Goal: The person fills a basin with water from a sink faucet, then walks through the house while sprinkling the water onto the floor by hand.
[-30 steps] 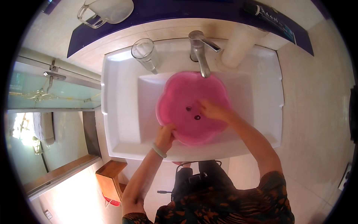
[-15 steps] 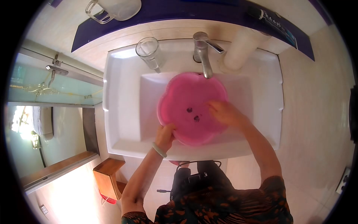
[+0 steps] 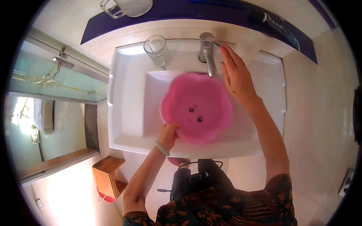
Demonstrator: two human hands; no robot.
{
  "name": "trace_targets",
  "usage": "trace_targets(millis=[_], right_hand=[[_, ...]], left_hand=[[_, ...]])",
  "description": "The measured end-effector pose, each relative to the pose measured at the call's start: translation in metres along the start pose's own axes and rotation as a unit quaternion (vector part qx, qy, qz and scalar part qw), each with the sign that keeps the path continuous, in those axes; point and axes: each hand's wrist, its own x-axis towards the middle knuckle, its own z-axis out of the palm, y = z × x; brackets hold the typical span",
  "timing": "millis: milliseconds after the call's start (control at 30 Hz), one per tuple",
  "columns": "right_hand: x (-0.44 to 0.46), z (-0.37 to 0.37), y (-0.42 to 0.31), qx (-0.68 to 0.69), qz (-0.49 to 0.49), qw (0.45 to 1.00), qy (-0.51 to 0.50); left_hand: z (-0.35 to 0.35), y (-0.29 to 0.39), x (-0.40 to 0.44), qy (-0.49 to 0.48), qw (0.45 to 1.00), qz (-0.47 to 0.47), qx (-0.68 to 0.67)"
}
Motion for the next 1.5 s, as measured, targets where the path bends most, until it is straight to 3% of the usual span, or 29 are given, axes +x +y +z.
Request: trace_targets(millis=[100, 200, 267, 300, 400, 467, 633, 867, 1067, 1200, 1333, 1433, 1500], right_hand=[[-0.002, 0.006, -0.002, -0.008, -0.01, 1.0, 0.023], [-0.003, 0.008, 0.001, 0.002, -0.01, 0.999, 0.041], [-0.011, 0.015, 0.004, 0.003, -0.011, 0.999, 0.047], [-0.022, 0.019, 0.005, 0.018, 0.007, 0.999, 0.034], [-0.031, 0.014, -0.001, 0.057, 0.027, 0.998, 0.018], [-0.031, 0.011, -0.004, 0.084, 0.033, 0.996, 0.011], [-0.032, 0.0, -0.002, 0.148, 0.066, 0.985, -0.056], [-0.032, 0.001, -0.005, 0.103, 0.035, 0.993, -0.036], [-0.034, -0.002, -0.01, 0.125, 0.047, 0.99, -0.047], [-0.033, 0.005, -0.025, 0.098, 0.035, 0.994, -0.043], [-0.053, 0.02, -0.043, 0.013, 0.051, 0.999, -0.01], [-0.073, 0.024, -0.086, 0.033, 0.086, 0.996, -0.007], [-0.084, 0.038, -0.118, 0.05, 0.086, 0.995, -0.021]], left_hand=[[-0.018, -0.014, 0.011, -0.069, 0.985, 0.1, 0.121], [-0.015, -0.016, 0.015, -0.102, 0.972, 0.134, 0.161], [0.008, -0.003, -0.003, 0.002, 0.999, 0.022, 0.038], [0.001, -0.01, 0.003, 0.0, 0.999, 0.023, 0.035], [-0.012, -0.019, 0.017, -0.088, 0.973, 0.15, 0.155], [0.009, 0.0, -0.012, -0.032, 0.999, 0.031, 0.021], [-0.001, 0.01, -0.033, -0.034, 0.998, 0.041, 0.031], [-0.005, 0.022, -0.074, 0.009, 0.998, 0.049, -0.041], [-0.053, 0.022, -0.108, -0.003, 0.997, 0.045, -0.057], [-0.113, 0.007, -0.133, 0.025, 0.982, 0.185, 0.013], [-0.157, 0.023, -0.192, 0.064, 0.971, 0.225, -0.039], [-0.204, 0.024, -0.236, 0.08, 0.969, 0.223, -0.073], [-0.241, 0.026, -0.263, 0.069, 0.958, 0.205, -0.19]])
